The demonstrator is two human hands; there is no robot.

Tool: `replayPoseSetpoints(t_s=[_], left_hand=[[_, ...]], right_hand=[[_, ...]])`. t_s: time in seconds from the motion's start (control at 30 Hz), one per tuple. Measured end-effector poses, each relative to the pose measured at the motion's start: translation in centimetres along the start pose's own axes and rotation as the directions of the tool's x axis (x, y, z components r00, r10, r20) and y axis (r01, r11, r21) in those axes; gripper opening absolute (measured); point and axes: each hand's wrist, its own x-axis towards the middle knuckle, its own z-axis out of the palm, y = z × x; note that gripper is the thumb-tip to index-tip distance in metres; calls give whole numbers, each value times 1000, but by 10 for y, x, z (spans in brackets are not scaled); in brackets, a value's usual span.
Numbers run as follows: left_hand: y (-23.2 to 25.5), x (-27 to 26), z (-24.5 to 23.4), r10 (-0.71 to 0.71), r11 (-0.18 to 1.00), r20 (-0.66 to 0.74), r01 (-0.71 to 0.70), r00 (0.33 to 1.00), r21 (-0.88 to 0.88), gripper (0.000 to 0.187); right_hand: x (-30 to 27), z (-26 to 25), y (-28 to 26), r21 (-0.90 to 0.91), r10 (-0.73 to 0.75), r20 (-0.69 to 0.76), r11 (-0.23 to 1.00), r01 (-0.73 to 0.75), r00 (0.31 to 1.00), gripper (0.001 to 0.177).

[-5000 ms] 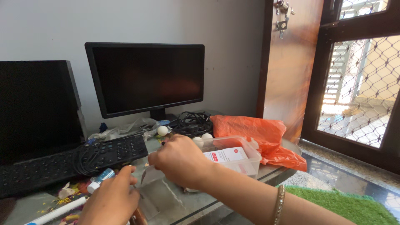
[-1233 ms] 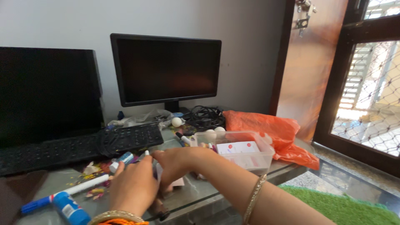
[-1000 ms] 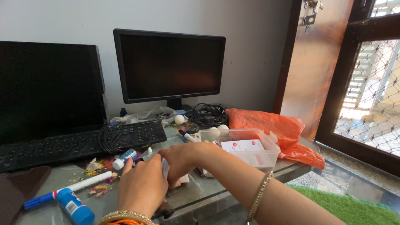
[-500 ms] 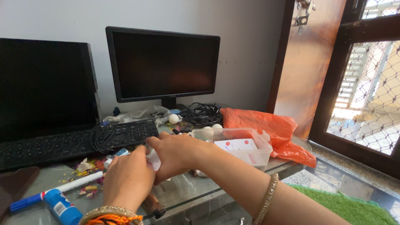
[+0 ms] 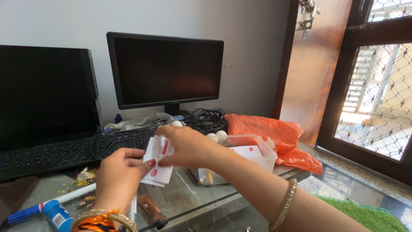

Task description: The person organizes small items on a glass desk. They repeatedly pick up small white packets and place them into a clear plastic container. They also handle several markers, removing caps and placing them into the container. Finally, they place a small brown wallet into the container and close the lid.

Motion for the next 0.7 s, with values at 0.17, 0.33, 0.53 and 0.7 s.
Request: replayPoseSetpoints(t_s=[0.17,0.33,0.53,0.7], left_hand=[[2,-3,4,-9,953,-1,8,1000,-304,35],[2,-7,8,76,994,-4,-76,997,-81,26],[5,-18,8,78,918,8,-75,997,390,25],[-3,-17,11,467,703,-69,-323,882,633,20]], right_hand=[[3,-10,3,313,376,-45,885,-345,925,52],[3,-16,7,287,333,-244,922,-260,911,37],[-2,-18,5,292,298,-331,934,-203,895,24],[-7,-17,-3,292,262,-168,934,-206,950,28]])
